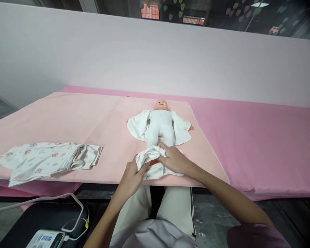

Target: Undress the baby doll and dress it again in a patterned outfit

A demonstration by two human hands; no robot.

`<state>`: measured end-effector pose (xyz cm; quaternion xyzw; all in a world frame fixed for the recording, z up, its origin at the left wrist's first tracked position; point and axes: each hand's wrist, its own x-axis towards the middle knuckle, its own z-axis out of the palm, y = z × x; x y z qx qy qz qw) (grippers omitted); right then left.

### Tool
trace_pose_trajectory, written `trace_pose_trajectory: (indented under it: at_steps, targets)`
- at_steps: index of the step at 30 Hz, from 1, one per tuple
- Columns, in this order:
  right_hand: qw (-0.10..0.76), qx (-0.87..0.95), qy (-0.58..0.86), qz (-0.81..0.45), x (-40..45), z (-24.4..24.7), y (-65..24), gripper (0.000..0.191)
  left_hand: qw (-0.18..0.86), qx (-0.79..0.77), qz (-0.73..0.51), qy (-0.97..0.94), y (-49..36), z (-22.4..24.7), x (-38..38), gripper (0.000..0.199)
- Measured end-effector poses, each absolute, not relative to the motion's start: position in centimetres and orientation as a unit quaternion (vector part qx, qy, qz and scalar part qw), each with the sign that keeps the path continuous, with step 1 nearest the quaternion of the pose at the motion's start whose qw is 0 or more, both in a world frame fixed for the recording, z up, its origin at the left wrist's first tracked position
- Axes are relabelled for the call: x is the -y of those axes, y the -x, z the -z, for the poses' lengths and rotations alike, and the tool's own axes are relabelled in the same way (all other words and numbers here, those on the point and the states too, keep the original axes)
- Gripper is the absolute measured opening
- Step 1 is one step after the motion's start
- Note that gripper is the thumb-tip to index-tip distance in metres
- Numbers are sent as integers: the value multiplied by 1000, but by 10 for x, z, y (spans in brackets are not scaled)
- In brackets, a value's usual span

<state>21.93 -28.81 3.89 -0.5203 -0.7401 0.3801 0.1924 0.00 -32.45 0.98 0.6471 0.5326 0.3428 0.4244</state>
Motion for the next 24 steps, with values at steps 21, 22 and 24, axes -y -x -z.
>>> trace_pose_trajectory:
  at_steps: [21,22,24]
  targets:
    - [234,870,338,-271,256,-30,-238,23,354,-481,-390,-701,27,22,272,30]
    - [234,863,336,-296,246,-34,-246,27,359,-475,-375,-711,32,17,266,33]
    - [234,834,356,-349,229,-36,-261,36,366,-456,-328,-742,45,8,254,38]
